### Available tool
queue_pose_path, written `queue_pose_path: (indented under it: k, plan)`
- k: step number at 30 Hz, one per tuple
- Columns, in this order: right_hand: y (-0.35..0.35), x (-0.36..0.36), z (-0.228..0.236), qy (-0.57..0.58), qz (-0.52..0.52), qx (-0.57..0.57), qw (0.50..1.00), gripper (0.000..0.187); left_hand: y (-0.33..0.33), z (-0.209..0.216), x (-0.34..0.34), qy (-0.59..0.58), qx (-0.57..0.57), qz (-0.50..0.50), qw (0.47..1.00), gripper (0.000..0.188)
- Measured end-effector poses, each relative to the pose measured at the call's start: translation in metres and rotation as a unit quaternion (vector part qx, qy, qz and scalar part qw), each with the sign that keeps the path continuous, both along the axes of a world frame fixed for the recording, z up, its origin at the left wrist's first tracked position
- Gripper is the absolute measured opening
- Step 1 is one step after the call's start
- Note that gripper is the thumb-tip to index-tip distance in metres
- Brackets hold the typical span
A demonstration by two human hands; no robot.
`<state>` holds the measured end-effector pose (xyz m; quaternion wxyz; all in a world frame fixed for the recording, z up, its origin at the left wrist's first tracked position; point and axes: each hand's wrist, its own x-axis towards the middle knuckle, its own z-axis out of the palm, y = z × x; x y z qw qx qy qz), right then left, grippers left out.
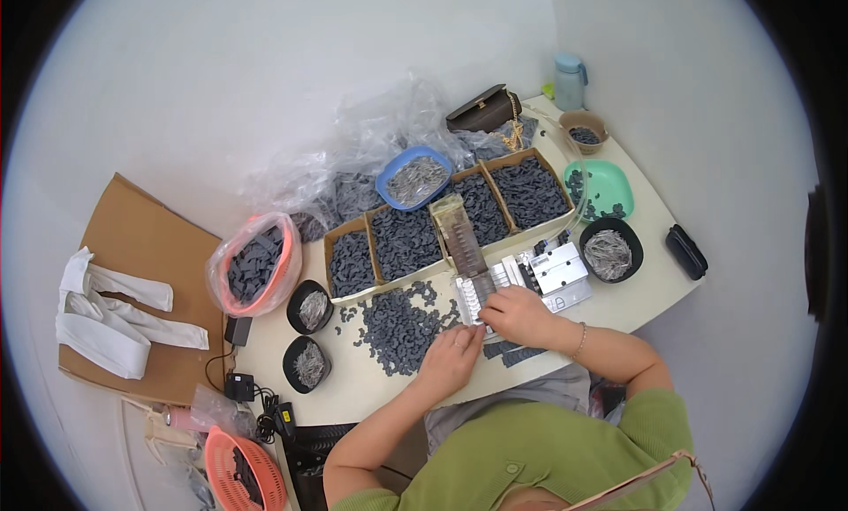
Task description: The person picks up grey plastic pieces and small metal clips from containers on a workstation and attaches them to a metal assembly fixture using a press-like tool.
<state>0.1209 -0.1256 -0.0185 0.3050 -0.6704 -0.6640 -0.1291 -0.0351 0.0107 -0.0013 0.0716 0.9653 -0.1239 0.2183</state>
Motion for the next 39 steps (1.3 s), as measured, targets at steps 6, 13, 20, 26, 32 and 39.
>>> queue_pose_path:
  k: [6,13,20,26,32,39]
  plan:
    - [-0.007,-0.015,0.017,-0.034,0.021,-0.014,0.999,0.031,0.040,0.011,0.006,0.017,-0.160,0.028,0.987,0.030]
    - [-0.002,-0.013,0.020,-0.149,0.053,-0.148,0.976,0.020,0.120,0.027,0.080,-0.083,-0.046,0.183,0.979,0.014]
    - [0.055,0.091,0.048,-0.068,-0.104,-0.077,0.989,0.006,0.141,0.018,0.102,0.021,-0.007,0.217,0.976,0.009]
    - [0.080,0.113,0.033,-0.134,-0.153,-0.128,0.971,0.007,0.144,0.021,0.104,0.032,-0.020,0.237,0.971,0.013]
    - [0.066,0.104,0.042,0.009,-0.162,-0.059,0.985,0.009,0.108,0.025,0.085,-0.046,-0.179,0.135,0.973,0.013]
    - [0.030,0.052,0.045,0.145,-0.008,-0.060,0.988,0.011,0.015,-0.009,0.033,-0.001,-0.127,0.048,0.991,0.014]
